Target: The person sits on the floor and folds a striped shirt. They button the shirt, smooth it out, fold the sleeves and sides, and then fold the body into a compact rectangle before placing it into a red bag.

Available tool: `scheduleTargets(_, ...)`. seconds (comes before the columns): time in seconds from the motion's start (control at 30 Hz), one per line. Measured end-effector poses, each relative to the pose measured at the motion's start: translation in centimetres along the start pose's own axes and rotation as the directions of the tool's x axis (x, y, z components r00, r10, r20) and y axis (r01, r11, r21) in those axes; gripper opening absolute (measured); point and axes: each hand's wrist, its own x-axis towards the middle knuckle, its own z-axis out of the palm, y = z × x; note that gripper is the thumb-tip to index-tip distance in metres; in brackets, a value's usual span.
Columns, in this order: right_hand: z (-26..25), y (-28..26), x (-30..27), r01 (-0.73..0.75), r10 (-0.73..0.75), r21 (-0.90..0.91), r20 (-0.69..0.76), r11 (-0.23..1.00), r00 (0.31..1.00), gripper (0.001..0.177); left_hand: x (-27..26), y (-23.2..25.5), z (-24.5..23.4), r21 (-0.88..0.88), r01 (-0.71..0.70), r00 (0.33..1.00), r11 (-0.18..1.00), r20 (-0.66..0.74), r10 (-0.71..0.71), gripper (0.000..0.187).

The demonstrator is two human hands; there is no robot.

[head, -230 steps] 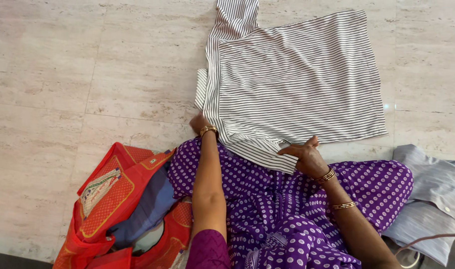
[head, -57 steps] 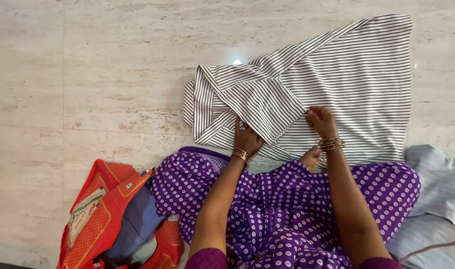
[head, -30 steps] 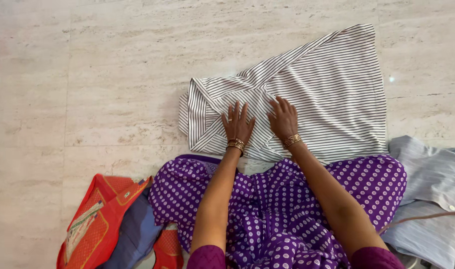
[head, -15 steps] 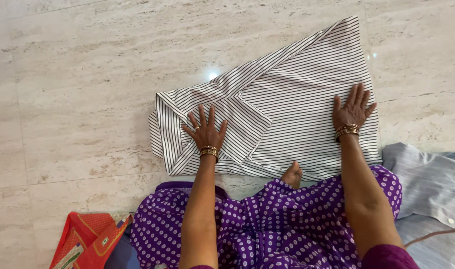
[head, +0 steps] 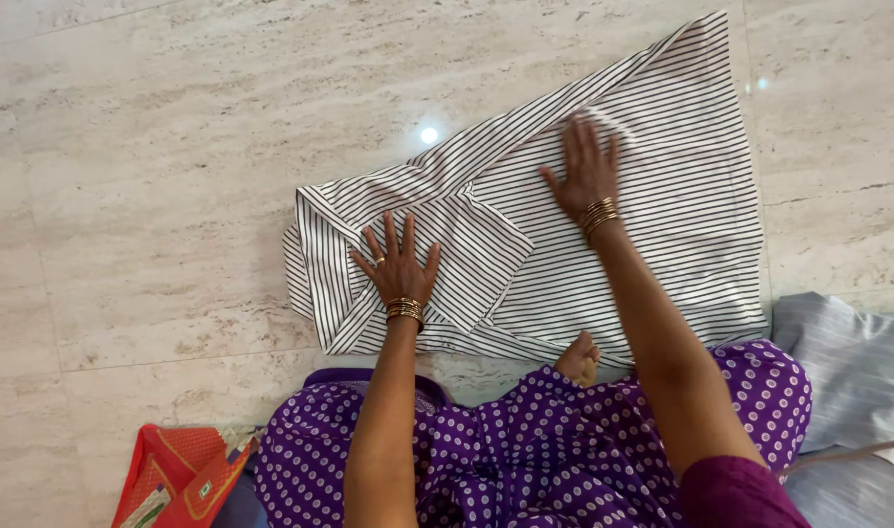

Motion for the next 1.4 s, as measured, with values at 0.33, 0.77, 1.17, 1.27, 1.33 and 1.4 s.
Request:
scheduleTargets(0.33,-0.5,5.9,2.6,-0.108,0.105,0.053,0.051,0.993,0.993,0.079,0.2,0.0,-0.5,-0.009,-0.005,0.999,1.0,-0.035,0.005,0.074)
scheduleTargets(0.77,1.5,0.7,-6.9,-0.034,0.034,0.032,0.001,0.999,0.999,0.087,0.1,0.0,-0.1,0.018,0.032,0.997,0.999,0.069,-0.033,0.077)
scheduleTargets(1.17,2.8,-4.7,-11.6,0.175,-0.162,0.163,-0.092,0.971,0.982,0.083,0.1,1.7,-0.3,0.059,0.086,0.995,0.995,0.042,-0.089,0.075)
scheduleTargets(1.27,3.0,-4.7,-12.0,0.164,-0.149,0.16,-0.102,0.973,0.984,0.084,-2.0,5.0,0.4,-0.083,-0.124,0.991,0.989,0.047,0.128,0.078)
scheduleTargets(1.33,3.3,-4.3,-11.6,0.162,-0.143,0.178,-0.114,0.97,0.983,0.084,-2.8,6.1,0.7,-0.05,-0.124,0.987,0.991,0.095,0.128,0.076)
scheduleTargets(1.4,3.4,-4.0,-11.2,0.161,-0.148,0.149,-0.098,0.976,0.984,0.085,-2.3,6.2,0.6,-0.049,-0.116,0.987,0.992,0.108,0.121,0.076)
